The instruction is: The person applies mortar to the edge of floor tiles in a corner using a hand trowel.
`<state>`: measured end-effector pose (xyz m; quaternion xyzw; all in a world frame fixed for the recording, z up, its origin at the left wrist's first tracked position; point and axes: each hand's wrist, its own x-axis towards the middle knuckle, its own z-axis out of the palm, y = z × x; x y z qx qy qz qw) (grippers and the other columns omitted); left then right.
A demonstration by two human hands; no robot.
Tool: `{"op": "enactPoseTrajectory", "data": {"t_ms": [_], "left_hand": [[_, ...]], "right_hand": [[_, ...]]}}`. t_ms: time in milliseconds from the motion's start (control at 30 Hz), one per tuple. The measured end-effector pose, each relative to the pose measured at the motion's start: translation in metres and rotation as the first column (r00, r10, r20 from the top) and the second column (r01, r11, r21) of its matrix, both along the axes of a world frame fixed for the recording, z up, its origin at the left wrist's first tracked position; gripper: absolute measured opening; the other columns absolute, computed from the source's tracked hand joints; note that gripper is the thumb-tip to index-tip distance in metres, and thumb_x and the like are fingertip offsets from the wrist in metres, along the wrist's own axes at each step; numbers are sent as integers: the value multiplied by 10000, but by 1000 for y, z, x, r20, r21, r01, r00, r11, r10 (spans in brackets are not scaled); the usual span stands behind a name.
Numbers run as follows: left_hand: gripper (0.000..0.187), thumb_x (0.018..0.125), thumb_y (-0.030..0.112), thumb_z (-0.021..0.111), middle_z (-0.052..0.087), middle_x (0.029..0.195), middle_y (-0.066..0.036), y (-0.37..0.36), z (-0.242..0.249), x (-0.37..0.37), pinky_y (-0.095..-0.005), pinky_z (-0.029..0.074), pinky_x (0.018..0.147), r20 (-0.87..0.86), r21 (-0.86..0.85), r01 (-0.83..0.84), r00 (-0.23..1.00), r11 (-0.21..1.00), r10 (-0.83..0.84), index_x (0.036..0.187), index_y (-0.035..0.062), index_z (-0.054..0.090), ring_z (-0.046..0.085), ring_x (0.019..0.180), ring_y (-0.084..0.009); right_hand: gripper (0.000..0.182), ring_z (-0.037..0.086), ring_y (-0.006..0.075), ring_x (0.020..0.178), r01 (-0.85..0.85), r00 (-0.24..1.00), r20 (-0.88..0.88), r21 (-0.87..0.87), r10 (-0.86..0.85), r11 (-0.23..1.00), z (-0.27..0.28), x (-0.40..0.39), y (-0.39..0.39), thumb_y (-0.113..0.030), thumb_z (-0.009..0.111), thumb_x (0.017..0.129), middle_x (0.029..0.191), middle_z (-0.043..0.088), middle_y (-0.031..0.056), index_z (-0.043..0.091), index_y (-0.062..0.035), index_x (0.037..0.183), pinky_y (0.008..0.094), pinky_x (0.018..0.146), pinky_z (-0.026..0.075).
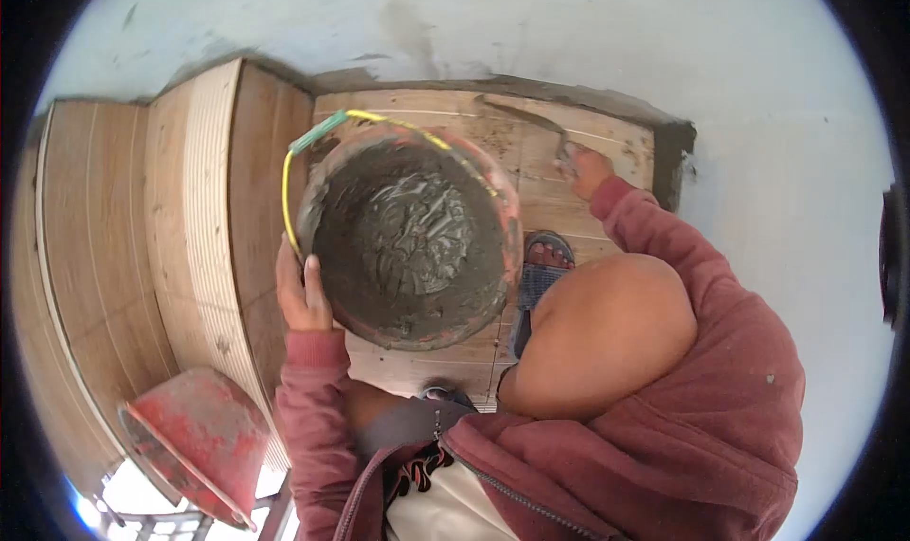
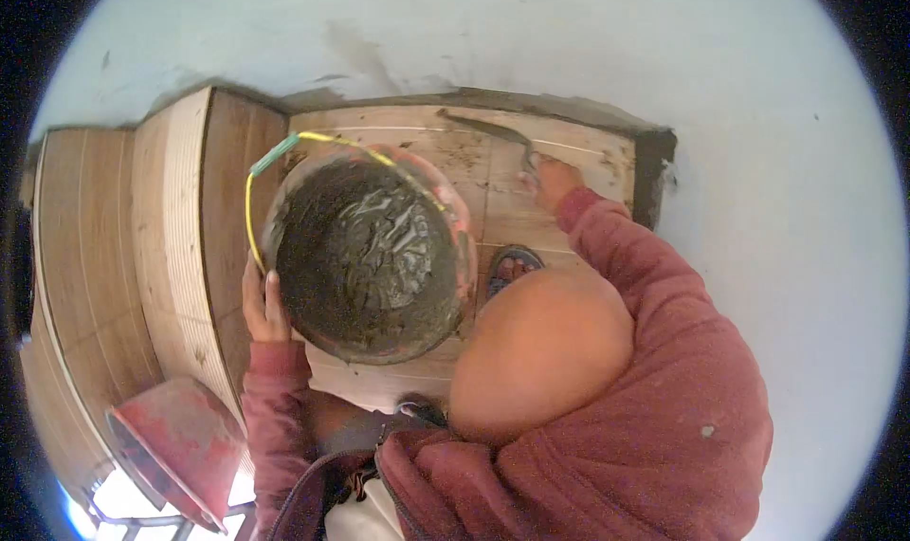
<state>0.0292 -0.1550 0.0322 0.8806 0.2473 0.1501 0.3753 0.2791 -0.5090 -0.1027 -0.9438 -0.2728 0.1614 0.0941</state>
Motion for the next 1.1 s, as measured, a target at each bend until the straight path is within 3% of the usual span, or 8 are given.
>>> {"op": "enactPoseTrajectory", "data": {"t_ms": [100,367,467,567,667,800,867,1100], "left_hand": [[392,826,24,470,524,1113,-131,22,-16,-11,-262,365,864,-151,-462,-146,985,875,85,1209,-42,416,494,994,-171],[310,790,-49,484,585,810,-119,6,-20,-88,-289,484,638,-206,-532,-153,977,833,49,1097,-59,441,582,702,-178],[263,789,-50,470,562,791,-147,-6,-2,-99,-369,520,594,-242,-903,-198,968,382,-69,1045,-47,412,590,637,-254],[345,786,0,517,539,909,-157,3,6,-95,-398,501,641,-385,-787,-398,914,472,129,1101,-71,397,569,774,-268],[488,746,109,622,540,898,-111,29,-4,-108,-297,438,687,-308,-50,-355,895,934,323,1160,-44,414,526,800,-198],[514,723,170,651,539,925,-121,69,29,-98,-319,416,742,-179,289,-204,948,935,263,1163,-5,451,522,814,-236],[544,734,220,638,506,1053,-179,84,36,-81,-387,366,846,-53,793,-104,970,601,238,1184,-3,429,481,967,-311],[620,772,325,579,384,1229,-226,117,10,-72,-423,256,957,36,681,-167,980,713,195,1226,-37,361,345,1144,-361]], "right_hand": [[316,557,367,759,41,998,39,79,-44,996,17,-4,0,-365,490,813,807,572,189,488,-55,874,439,657,437],[279,551,358,737,75,993,74,218,-93,973,57,-29,-11,-330,523,795,810,566,182,497,-58,848,427,623,430],[262,552,355,735,65,994,71,191,-79,980,70,-45,-16,-311,533,787,807,567,177,495,-59,847,425,623,431],[259,552,354,738,75,995,63,55,-78,996,70,-60,-24,-304,536,783,801,566,173,491,-57,847,426,626,431],[260,552,353,740,68,996,62,19,-69,997,62,-65,-24,-301,535,782,795,565,172,487,-53,843,429,630,432],[260,550,356,745,50,998,37,-51,-48,997,63,-63,-6,-298,532,782,794,567,168,480,-47,824,429,635,433],[258,551,356,755,26,999,28,-67,-24,997,61,-52,9,-295,530,781,813,566,167,477,-47,826,430,643,435],[261,554,351,807,-52,998,-43,-186,45,981,57,-23,68,-278,521,773,905,557,173,467,-41,869,427,683,447]]}}
